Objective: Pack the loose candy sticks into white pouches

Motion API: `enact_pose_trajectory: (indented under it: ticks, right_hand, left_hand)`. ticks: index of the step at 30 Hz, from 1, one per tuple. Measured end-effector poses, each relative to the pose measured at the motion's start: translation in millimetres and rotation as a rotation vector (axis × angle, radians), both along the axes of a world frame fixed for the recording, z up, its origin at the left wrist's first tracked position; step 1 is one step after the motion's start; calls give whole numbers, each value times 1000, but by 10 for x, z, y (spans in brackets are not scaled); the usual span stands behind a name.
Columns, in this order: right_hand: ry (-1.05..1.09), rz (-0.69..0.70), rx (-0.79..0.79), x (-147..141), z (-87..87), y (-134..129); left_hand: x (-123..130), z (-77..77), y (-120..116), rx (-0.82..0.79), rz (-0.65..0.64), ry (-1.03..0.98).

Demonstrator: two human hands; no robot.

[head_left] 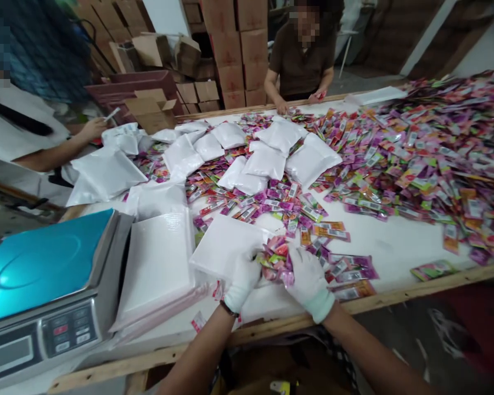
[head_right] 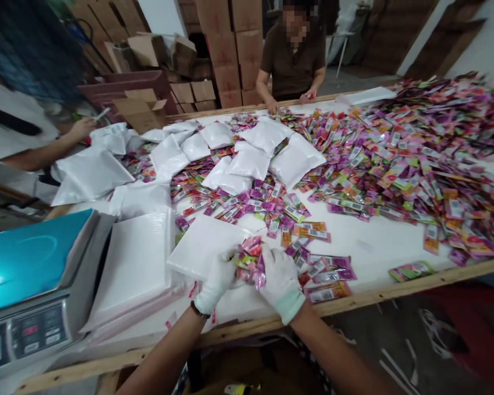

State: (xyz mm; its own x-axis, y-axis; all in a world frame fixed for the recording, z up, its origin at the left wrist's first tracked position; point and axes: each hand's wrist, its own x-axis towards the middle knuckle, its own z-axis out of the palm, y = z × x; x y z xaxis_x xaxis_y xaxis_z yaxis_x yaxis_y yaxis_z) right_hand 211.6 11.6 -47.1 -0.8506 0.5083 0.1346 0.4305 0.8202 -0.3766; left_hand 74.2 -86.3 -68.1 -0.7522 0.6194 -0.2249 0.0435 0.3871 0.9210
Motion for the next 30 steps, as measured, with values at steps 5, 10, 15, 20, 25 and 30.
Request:
enact_pose_trajectory:
  ticks: [5,10,15,20,25,30]
  right_hand:
    - [-181,244,98,32,-8,3]
    - [-320,326,-21,-309,263,265]
    - [-462,226,-136,-674,416,275]
    - [-458,205,-223,-621,347,238]
    - [-241,242,-330,-259,221,264]
    - [-284,223,-190,-345,150,257]
  left_hand:
    - [-86,-59,-67,64,57,13]
    - [68,293,-91,-74,-44,337]
    - [183,523,36,-273,-155,558]
    - [180,333,113,-349,-128,643]
    - [140,207,138,-339,-140,702]
    - [188,209,73,-248,-158,740]
